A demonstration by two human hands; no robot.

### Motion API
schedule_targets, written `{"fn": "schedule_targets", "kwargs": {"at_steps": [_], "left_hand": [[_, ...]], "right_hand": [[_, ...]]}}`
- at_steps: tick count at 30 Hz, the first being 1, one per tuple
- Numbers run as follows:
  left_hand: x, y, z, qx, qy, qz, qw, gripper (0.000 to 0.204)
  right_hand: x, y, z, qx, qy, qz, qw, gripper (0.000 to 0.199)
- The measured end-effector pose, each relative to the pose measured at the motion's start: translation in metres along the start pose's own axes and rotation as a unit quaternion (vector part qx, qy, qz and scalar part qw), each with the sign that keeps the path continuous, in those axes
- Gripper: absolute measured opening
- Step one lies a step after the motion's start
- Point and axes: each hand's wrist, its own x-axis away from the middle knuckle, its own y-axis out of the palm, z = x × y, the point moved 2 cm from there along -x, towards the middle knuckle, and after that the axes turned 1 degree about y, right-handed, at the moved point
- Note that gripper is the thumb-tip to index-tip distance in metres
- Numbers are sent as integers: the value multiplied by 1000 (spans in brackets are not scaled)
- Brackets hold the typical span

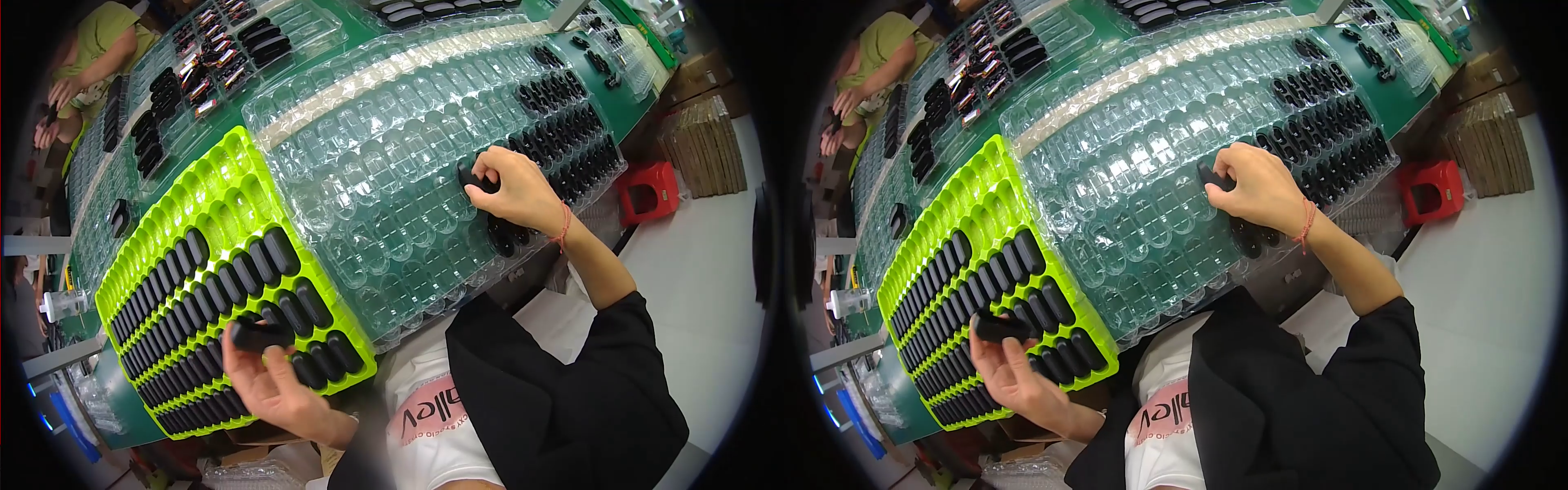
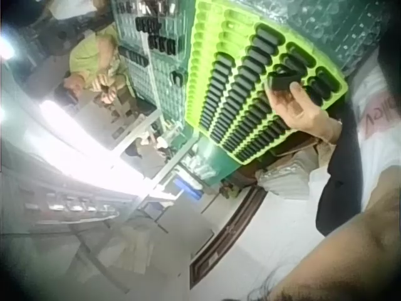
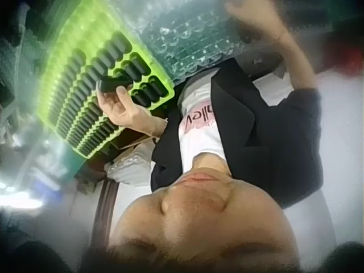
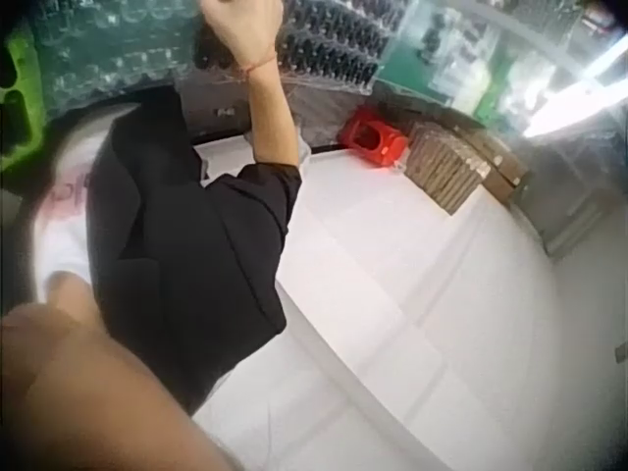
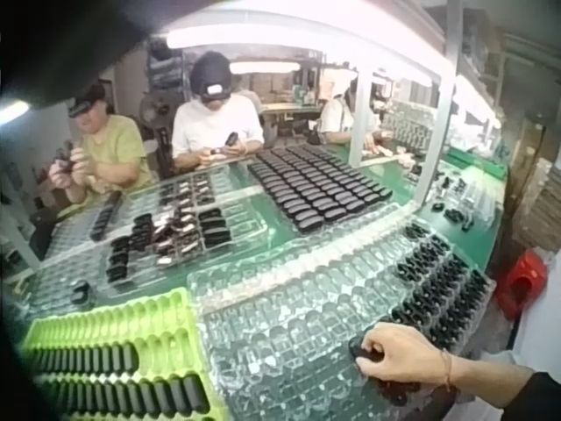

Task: The person assembles electronic components into small black plastic cases by hand, working on a production line.

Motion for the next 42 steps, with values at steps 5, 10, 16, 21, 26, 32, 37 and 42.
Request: {"fn": "schedule_targets", "kwargs": {"at_steps": [5, 10, 16, 21, 26, 32, 37, 42], "left_hand": [[24, 45, 9, 193, -107, -153, 963, 50], [30, 50, 7, 177, -142, -209, 951, 54], [30, 48, -4, 196, -155, -172, 953, 63], [26, 51, -13, 264, -191, -222, 919, 65], [25, 48, -17, 269, -195, -198, 922, 62], [26, 48, -25, 282, -221, -179, 916, 59], [26, 43, -27, 303, -152, -175, 924, 62], [28, 38, -32, 323, -95, -177, 925, 63]], "right_hand": [[3, -3, -13, -135, -39, 63, 988, 17], [-4, 2, -20, -127, -118, 89, 981, 13], [-6, 5, -50, -389, -30, -75, 918, 13], [5, 16, -80, -538, -25, -219, 814, 35], [9, 23, -101, -538, -32, -259, 802, 37], [9, 26, -105, -469, -108, -236, 844, 29], [12, 28, -110, -443, -124, -243, 854, 26], [18, 30, -115, -445, -158, -239, 849, 30]]}}
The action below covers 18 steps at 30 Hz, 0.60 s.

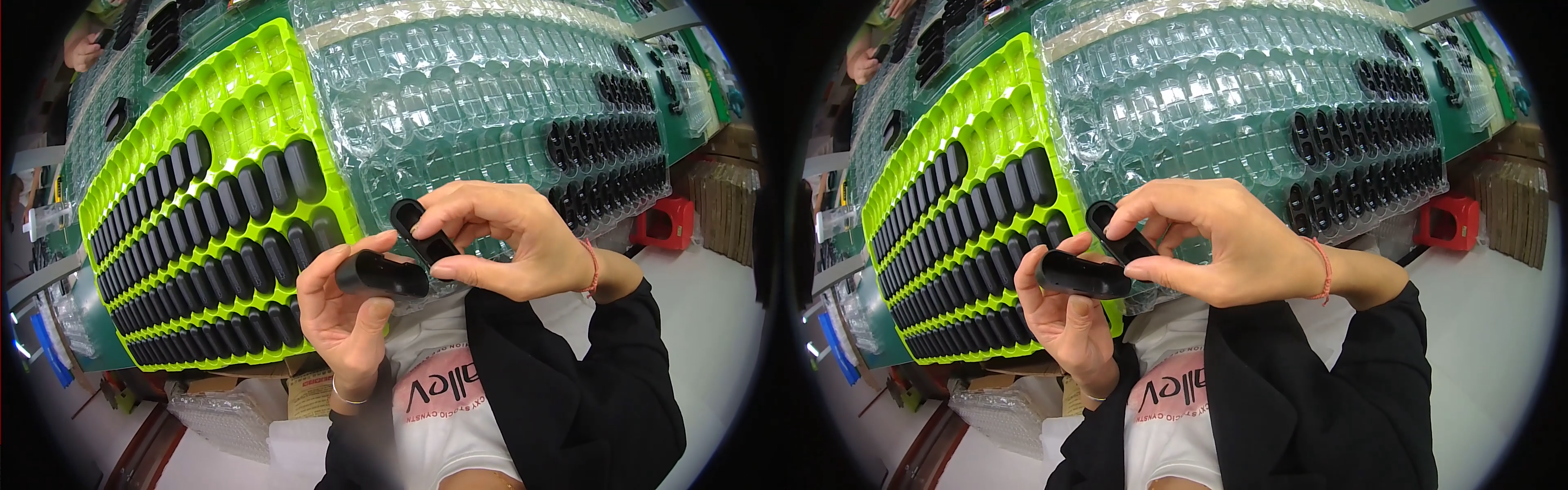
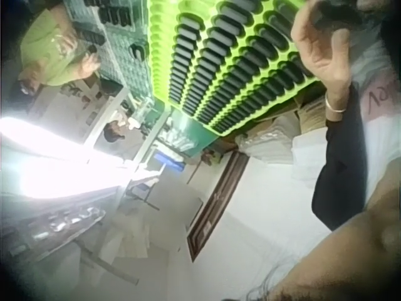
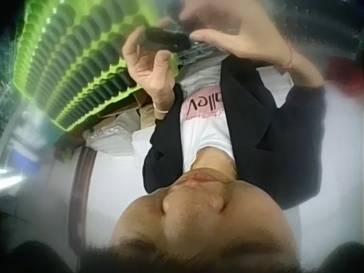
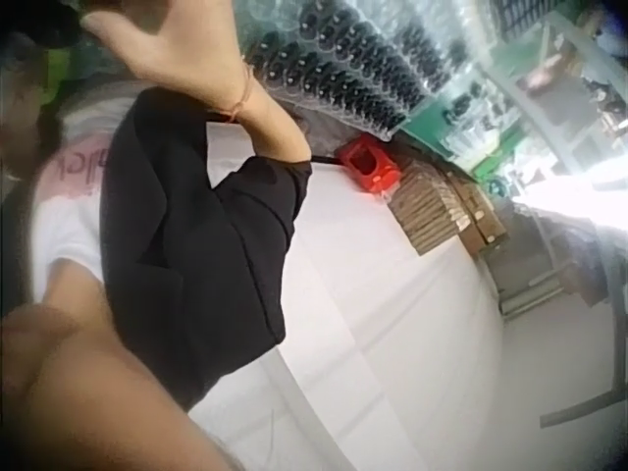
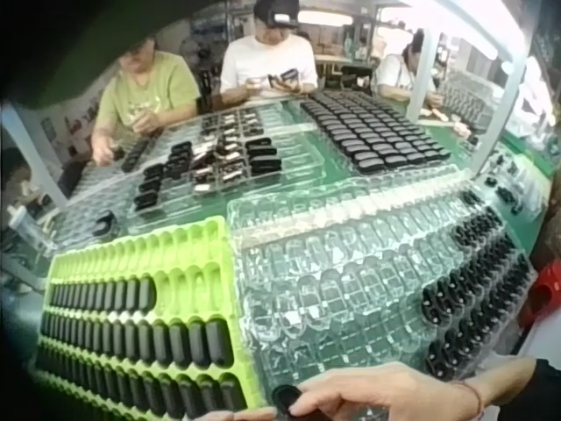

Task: The person assembles electronic components into small black plastic cases by hand, working on a production line.

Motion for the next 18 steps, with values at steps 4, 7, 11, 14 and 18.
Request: {"fn": "schedule_targets", "kwargs": {"at_steps": [4, 7, 11, 14, 18], "left_hand": [[2, 0, 2, -38, -6, 9, 999, 63], [2, -2, 2, -34, -18, 17, 999, 63], [2, 1, 3, -30, -23, 7, 999, 63], [3, 1, 5, -37, -31, 12, 999, 63], [2, 1, 5, -46, -41, 16, 998, 63]], "right_hand": [[0, 2, 2, 47, -21, -7, 999, 33], [-2, 4, 4, 50, -33, 3, 998, 31], [1, 7, 4, 24, -42, 31, 998, 27], [0, 8, 3, 23, -39, 29, 999, 27], [0, 8, 6, 25, -44, 31, 998, 26]]}}
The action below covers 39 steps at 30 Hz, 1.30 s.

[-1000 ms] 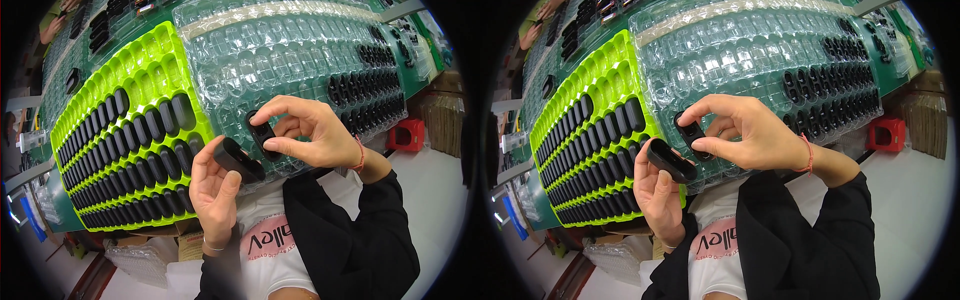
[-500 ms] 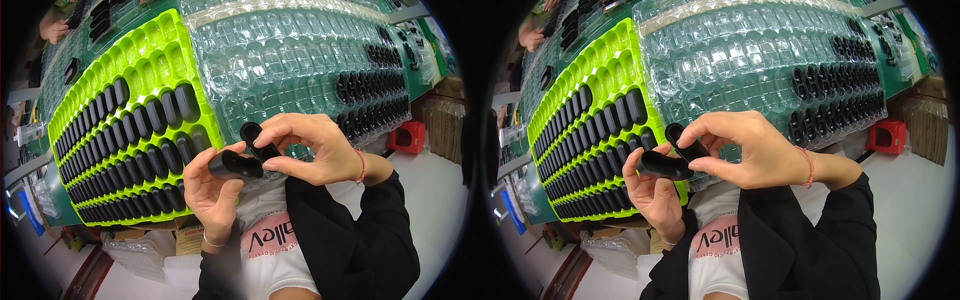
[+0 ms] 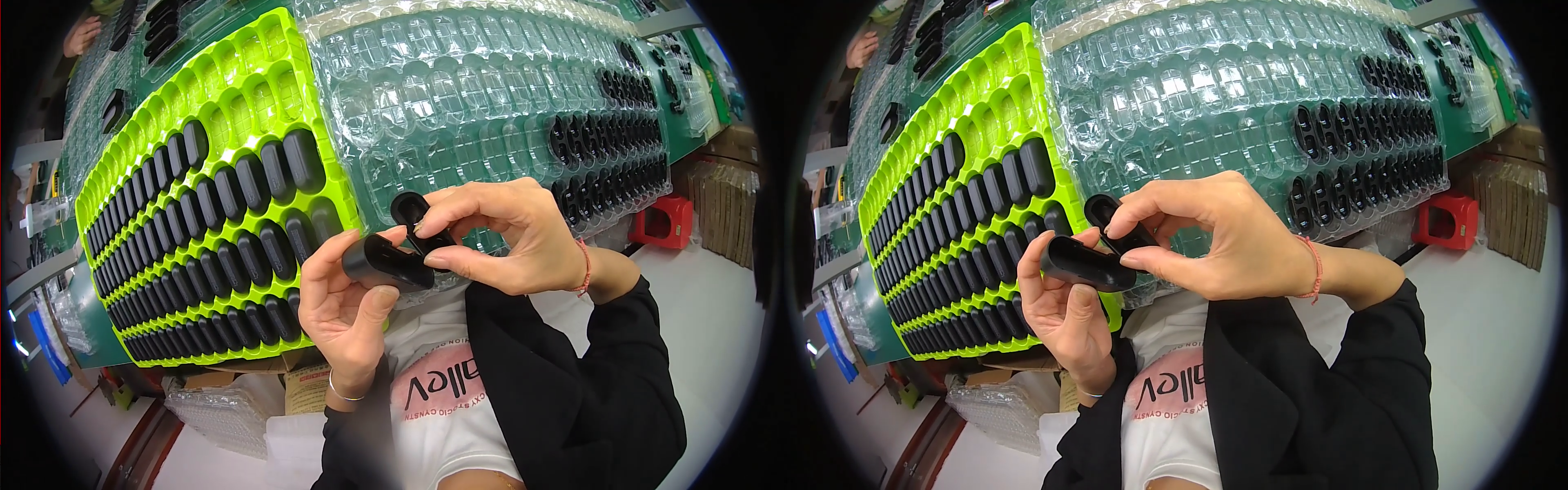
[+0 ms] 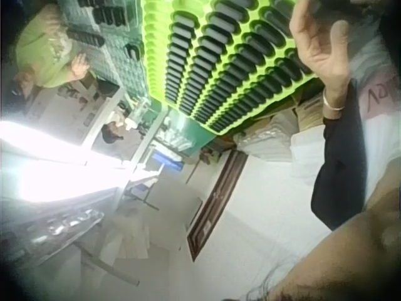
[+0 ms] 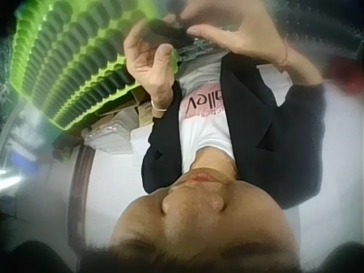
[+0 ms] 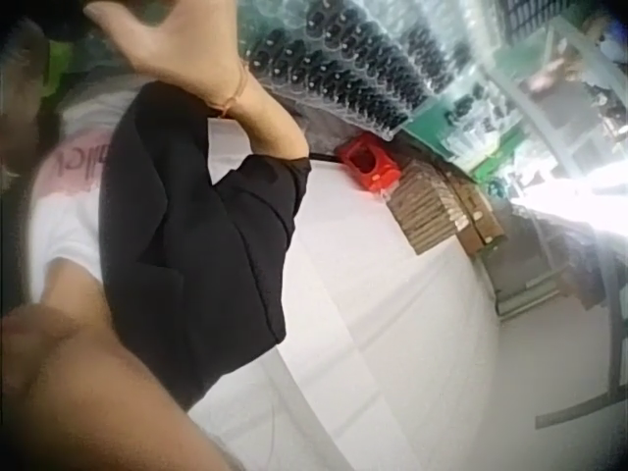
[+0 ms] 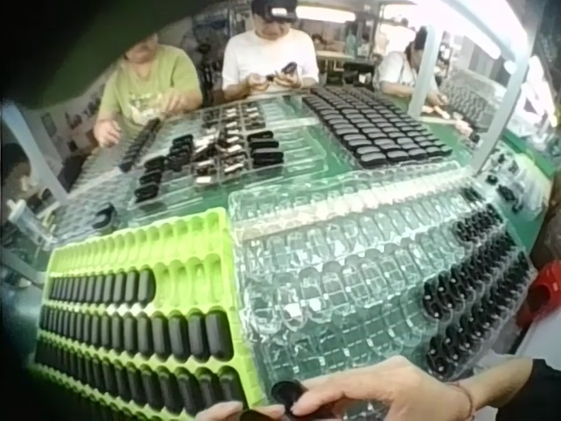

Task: The person assembles electronic components into small black plastic cases by hand, working on a production line.

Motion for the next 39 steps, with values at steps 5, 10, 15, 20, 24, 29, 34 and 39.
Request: {"fn": "schedule_targets", "kwargs": {"at_steps": [5, 10, 15, 20, 24, 29, 34, 39], "left_hand": [[-1, 0, 0, -7, -7, 6, 1000, 63], [-3, -2, 0, 0, 2, 3, 1000, 57], [-4, -3, 0, 3, 9, -8, 1000, 52], [-4, -3, -1, 11, 6, 23, 1000, 53], [-3, -12, -3, 46, 9, 22, 999, 61], [0, -15, -7, 40, -15, 68, 997, 61], [0, -8, -1, 59, -26, 50, 997, 55], [2, -8, 0, 42, -38, 37, 998, 54]], "right_hand": [[0, 0, 1, -8, 5, 0, 1000, 25], [-2, 1, 0, -14, 15, -5, 1000, 25], [-2, 1, 1, -6, 16, -7, 1000, 30], [-2, 1, 2, -5, 24, -5, 1000, 26], [-4, 1, 2, 25, 6, -1, 1000, 24], [-4, 1, 5, 45, -9, 14, 999, 22], [-4, 3, 5, 47, -20, 14, 999, 22], [-4, 4, 5, 47, -11, 20, 999, 22]]}}
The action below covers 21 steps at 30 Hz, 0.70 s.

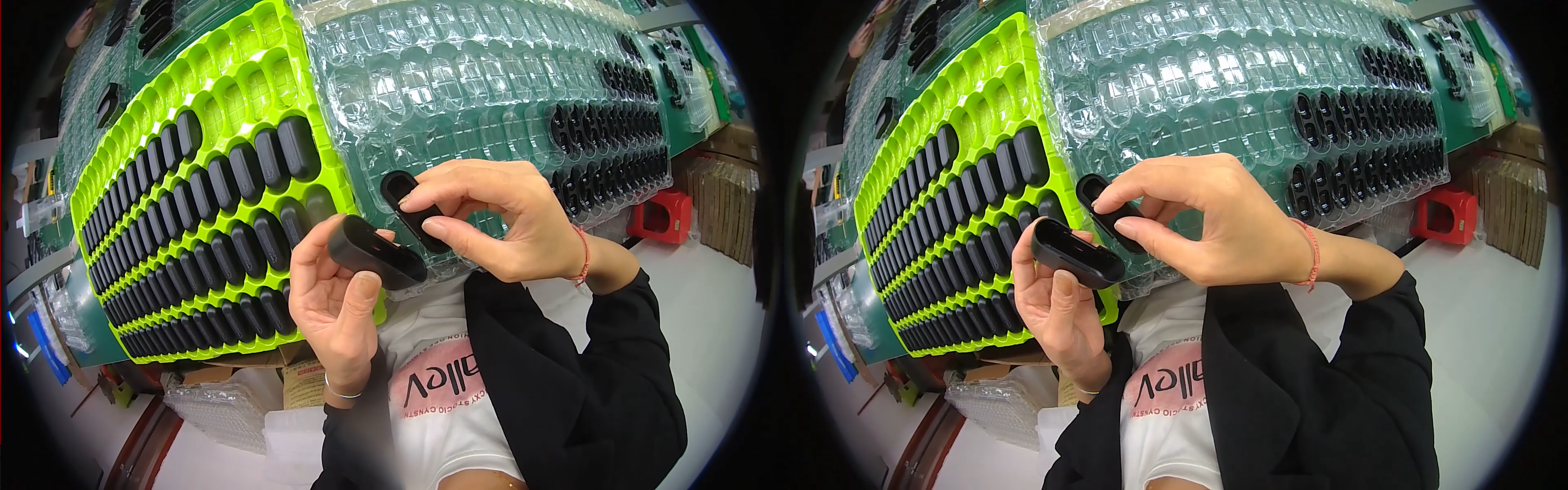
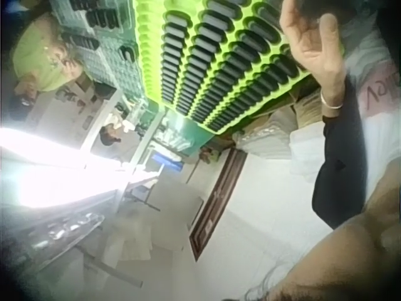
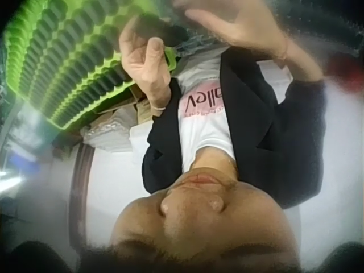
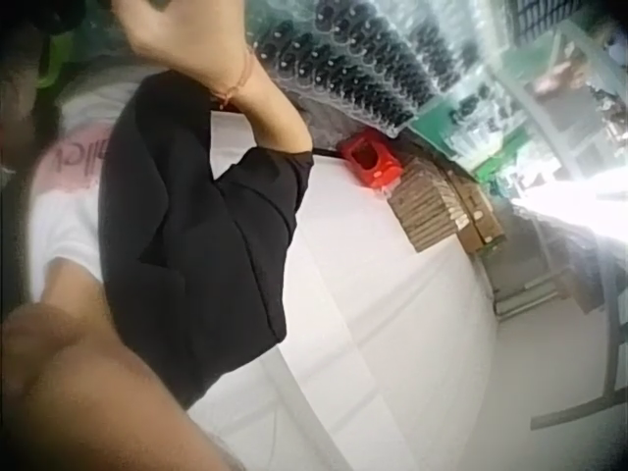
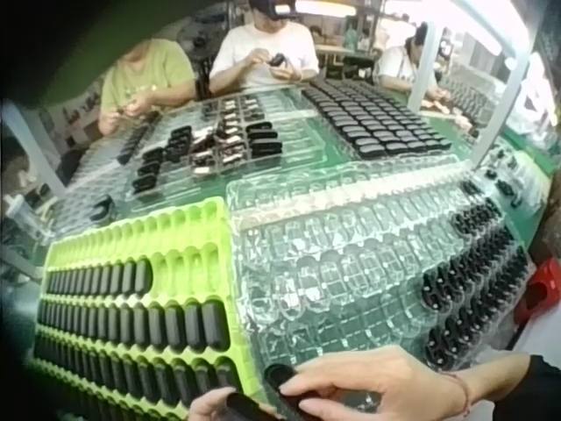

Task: The person assembles electronic components into small black plastic cases by hand, working on a production line.

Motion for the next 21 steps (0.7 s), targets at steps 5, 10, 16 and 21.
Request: {"fn": "schedule_targets", "kwargs": {"at_steps": [5, 10, 16, 21], "left_hand": [[-1, 2, -7, 17, -41, 7, 999, 50], [-4, 2, -11, 24, -29, -15, 999, 48], [-5, 10, -14, -40, 49, -4, 998, 43], [-3, 3, -10, 5, 7, -20, 1000, 46]], "right_hand": [[3, 2, 4, 167, -168, 77, 969, 22], [6, 5, 0, 241, -185, 62, 951, 26], [4, 7, 6, 274, -221, 60, 934, 25], [4, 8, -5, 230, -165, 47, 958, 18]]}}
